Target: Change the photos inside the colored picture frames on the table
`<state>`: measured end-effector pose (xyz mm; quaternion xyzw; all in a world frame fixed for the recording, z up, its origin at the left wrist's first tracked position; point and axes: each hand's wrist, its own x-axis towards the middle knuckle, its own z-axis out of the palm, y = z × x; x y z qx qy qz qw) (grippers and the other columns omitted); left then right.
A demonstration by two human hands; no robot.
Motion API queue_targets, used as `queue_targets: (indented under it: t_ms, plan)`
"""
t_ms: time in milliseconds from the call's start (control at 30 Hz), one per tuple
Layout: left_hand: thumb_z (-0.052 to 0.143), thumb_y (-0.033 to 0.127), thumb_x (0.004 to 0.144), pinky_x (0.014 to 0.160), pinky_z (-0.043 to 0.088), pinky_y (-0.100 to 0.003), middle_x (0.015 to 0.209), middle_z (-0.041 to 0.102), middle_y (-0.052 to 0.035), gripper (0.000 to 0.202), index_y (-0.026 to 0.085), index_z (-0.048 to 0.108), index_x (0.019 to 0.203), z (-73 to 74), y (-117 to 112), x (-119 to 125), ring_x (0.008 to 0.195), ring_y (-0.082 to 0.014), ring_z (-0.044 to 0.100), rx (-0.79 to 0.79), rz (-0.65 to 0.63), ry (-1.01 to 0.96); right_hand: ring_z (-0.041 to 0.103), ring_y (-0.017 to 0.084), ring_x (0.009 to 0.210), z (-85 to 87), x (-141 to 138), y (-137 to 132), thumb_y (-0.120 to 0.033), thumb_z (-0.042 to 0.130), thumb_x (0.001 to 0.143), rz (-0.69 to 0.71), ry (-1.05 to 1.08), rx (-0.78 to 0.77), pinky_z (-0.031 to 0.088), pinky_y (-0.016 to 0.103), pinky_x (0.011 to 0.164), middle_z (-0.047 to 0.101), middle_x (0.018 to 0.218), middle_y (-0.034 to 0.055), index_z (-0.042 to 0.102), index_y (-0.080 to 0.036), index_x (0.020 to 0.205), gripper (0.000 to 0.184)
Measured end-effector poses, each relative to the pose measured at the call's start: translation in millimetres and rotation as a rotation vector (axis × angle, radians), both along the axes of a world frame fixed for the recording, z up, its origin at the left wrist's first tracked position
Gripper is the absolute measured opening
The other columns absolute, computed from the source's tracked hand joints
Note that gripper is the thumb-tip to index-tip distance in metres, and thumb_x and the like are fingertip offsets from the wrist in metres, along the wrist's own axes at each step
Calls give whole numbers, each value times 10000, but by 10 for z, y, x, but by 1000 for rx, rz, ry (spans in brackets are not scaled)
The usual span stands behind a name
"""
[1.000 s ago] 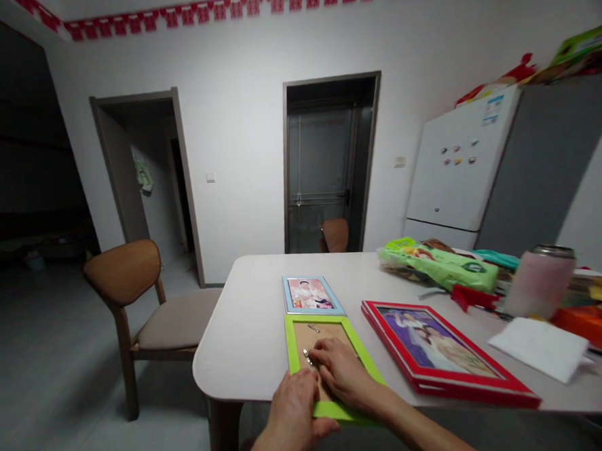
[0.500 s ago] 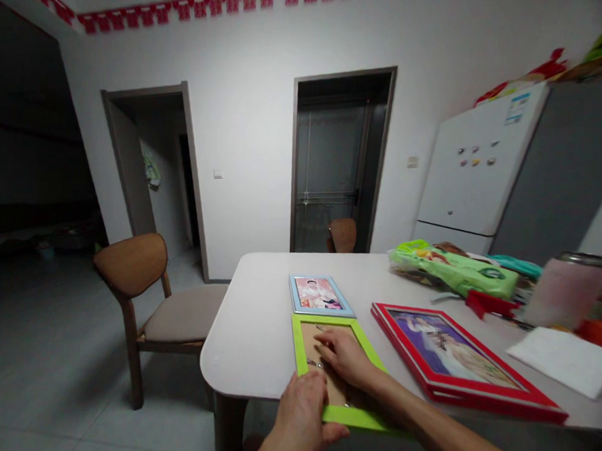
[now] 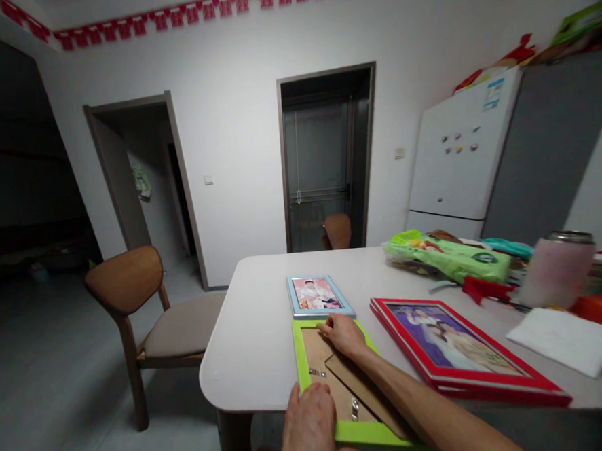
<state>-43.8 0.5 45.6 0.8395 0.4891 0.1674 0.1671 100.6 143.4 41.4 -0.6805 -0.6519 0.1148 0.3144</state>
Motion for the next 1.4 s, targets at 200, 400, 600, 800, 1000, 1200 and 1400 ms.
queue_targets:
  t_ms: [200,400,600,800,1000,1200,1400]
  plan:
    - [652,164,571,1005,162,-435,1265,363,-188,630,56,416,1146,-10,65,233,1191,-273,279,-3,-109,71,571,146,709,258,441,-408,-322,442,704,137,204,121,401,225,633,649,777,47,609,-157,783,248]
    - [559,111,609,927,302,-408,1126,504,-150,504,105,438,1098,327,-13,233,1059,-263,437,89,27,-341,560,137,602,207,637,-1020,-372,531,645,-5,1078,71,411,238,536,637,731,40,576,-160,915,347]
    - [478,275,756,773,417,-315,981,566,-85,121,177,471,826,617,-133,546,897,-207,531,-14,5,-988,582,165,701,77,-96,-1356,-392,539,667,346,1623,-71,442,267,602,646,767,60,606,-151,888,334]
    - [568,185,688,829,400,-291,1086,530,-70,431,193,355,1062,853,1,853,964,-181,514,-129,-154,-1304,592,171,749,362,570,-1277,-310,590,621,132,1506,177,452,283,683,660,838,14,569,-204,998,392]
    - [463,105,713,786,428,-236,1048,577,-61,366,142,398,1071,715,299,1305,913,-152,552,-279,-114,-1040,603,176,654,604,1874,-986,-289,469,671,-216,646,74,451,267,583,669,827,40,591,-179,1010,377]
    - [474,96,688,797,413,-247,1020,605,-17,343,192,483,1017,325,380,1669,940,-163,544,-291,-5,-780,606,197,691,416,2533,-769,-275,448,656,-340,135,-20,431,271,609,667,825,96,598,-128,999,402]
    - [469,113,669,812,394,-224,1037,596,-15,399,190,491,1060,223,372,1622,940,-149,539,-254,-1,-664,595,237,797,350,2608,-741,-226,488,612,-335,-71,-77,411,304,713,662,857,111,637,-136,920,354]
